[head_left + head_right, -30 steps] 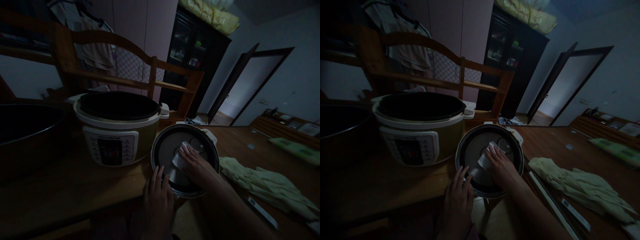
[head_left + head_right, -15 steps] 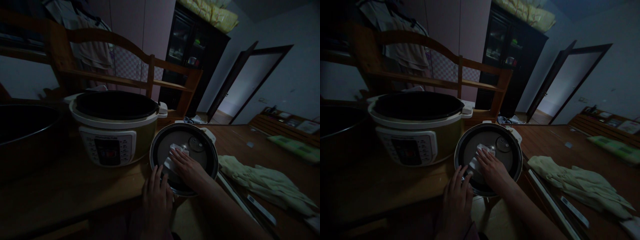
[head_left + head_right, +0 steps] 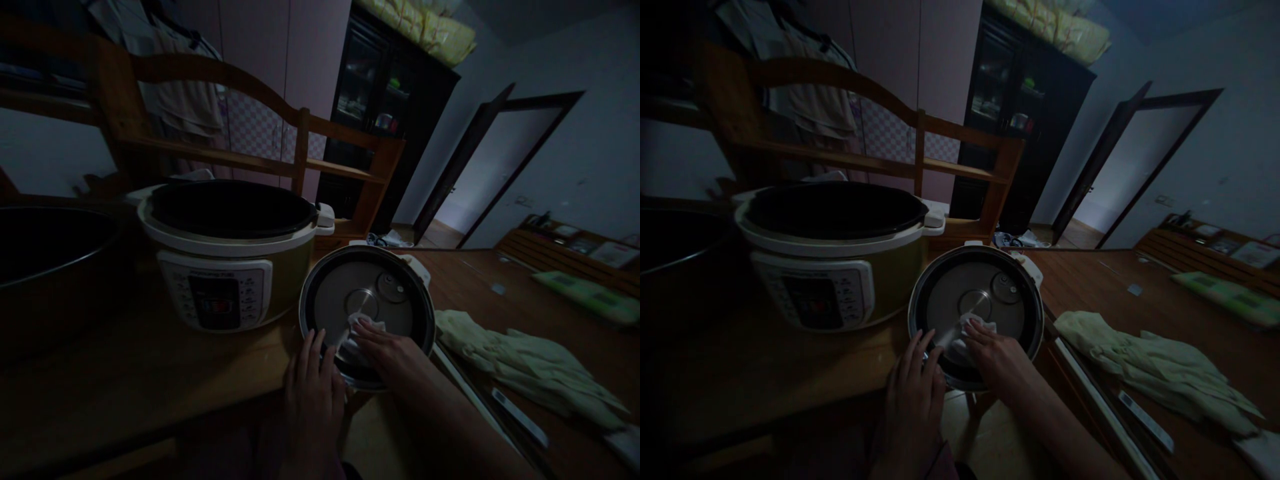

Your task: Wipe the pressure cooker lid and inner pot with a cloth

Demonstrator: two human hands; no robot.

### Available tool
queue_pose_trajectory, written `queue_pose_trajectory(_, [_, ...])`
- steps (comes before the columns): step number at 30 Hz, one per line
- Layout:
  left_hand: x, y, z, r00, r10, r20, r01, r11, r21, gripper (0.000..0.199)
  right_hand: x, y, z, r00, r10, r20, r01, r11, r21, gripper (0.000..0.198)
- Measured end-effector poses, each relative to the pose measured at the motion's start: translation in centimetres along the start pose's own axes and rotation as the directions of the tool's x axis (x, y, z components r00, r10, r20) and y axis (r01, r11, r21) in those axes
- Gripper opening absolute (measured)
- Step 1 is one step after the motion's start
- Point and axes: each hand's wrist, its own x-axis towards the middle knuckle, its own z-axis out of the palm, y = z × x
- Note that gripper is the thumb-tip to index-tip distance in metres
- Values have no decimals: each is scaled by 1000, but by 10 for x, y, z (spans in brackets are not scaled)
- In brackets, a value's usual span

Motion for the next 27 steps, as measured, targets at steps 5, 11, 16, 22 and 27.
queue_pose_trajectory(5, [1,1,1,1000,-23,21,23,1000,1,37,-12,2,-5,942,334,-26,-333,925,-185,49])
queue_pose_trajectory(11, [2,2,-1,1000,-26,16,26,1000,11,36,-8,18,5,916,352,-193,-379,917,-127,62])
queue_pose_trajectory(16, [1,0,1,1000,0,3,0,1000,8,36,10,25,16,943,260,-208,-285,953,-103,60])
queue_pose_trajectory(22, [0,-1,3,1000,-1,1,1,1000,-1,36,26,32,14,973,149,-176,-180,968,-177,59])
queue_pose_trajectory(27, [0,0,3,999,-27,29,26,1000,13,37,31,32,14,991,64,-115,-89,969,-232,59])
